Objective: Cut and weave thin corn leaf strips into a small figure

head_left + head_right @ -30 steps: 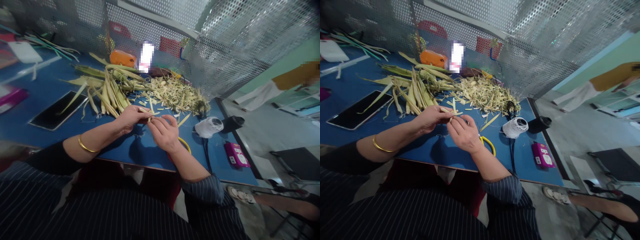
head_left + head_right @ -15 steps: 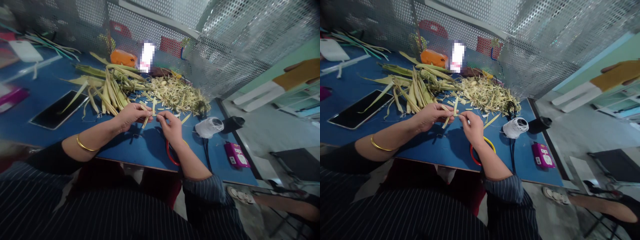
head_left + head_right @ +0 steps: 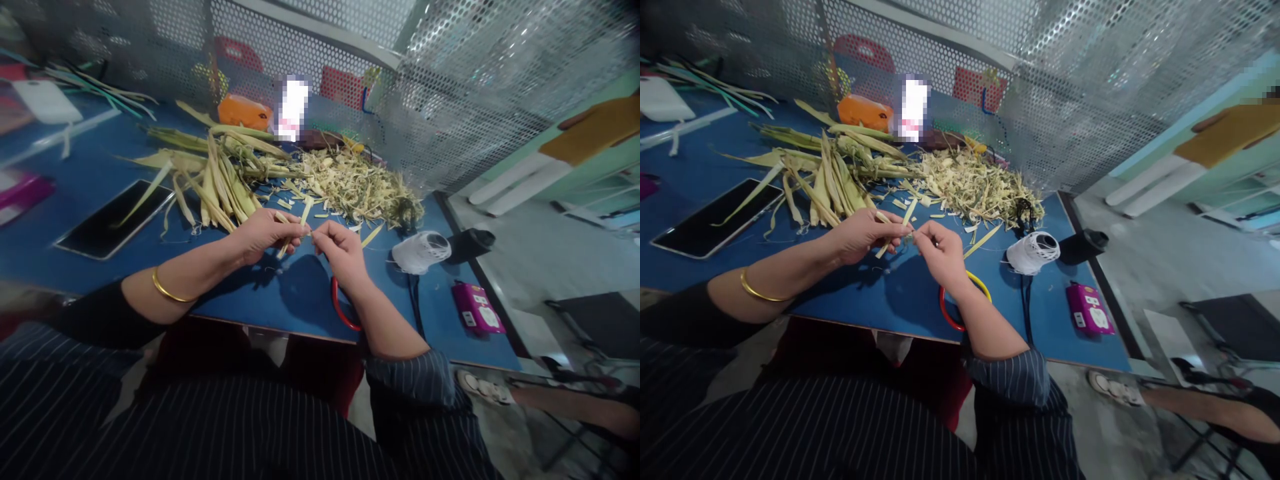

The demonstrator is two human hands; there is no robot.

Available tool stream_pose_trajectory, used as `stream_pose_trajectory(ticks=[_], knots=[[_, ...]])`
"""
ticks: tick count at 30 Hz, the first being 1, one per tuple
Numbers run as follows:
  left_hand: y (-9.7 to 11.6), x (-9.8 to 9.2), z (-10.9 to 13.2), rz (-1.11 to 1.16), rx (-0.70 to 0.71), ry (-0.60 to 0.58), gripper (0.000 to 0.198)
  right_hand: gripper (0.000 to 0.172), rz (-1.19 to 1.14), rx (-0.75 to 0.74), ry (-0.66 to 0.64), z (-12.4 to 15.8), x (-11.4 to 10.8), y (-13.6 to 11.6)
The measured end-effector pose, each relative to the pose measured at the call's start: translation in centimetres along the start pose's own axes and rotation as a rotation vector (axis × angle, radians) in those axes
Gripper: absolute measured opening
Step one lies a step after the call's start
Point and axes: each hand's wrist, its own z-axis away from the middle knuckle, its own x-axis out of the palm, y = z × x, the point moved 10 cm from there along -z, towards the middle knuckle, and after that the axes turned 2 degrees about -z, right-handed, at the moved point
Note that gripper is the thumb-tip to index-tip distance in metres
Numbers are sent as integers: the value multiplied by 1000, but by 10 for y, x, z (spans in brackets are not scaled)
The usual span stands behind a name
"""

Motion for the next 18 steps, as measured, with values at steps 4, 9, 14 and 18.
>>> stream_pose_trajectory(ticks=[4, 9, 14, 18], knots=[[5, -2, 2, -31, -17, -3, 20, 18, -275, 98, 24, -1, -5, 7], [11, -3, 4, -17, -6, -16, 25, 20, -343, 95, 43, -1, -9, 6], [13, 5, 6, -28, 23, -147, 26, 35, -404, 240, 88, -2, -15, 27], [9, 13, 9, -139, -1, -194, 27, 28, -488, 291, 35, -3, -3, 37]])
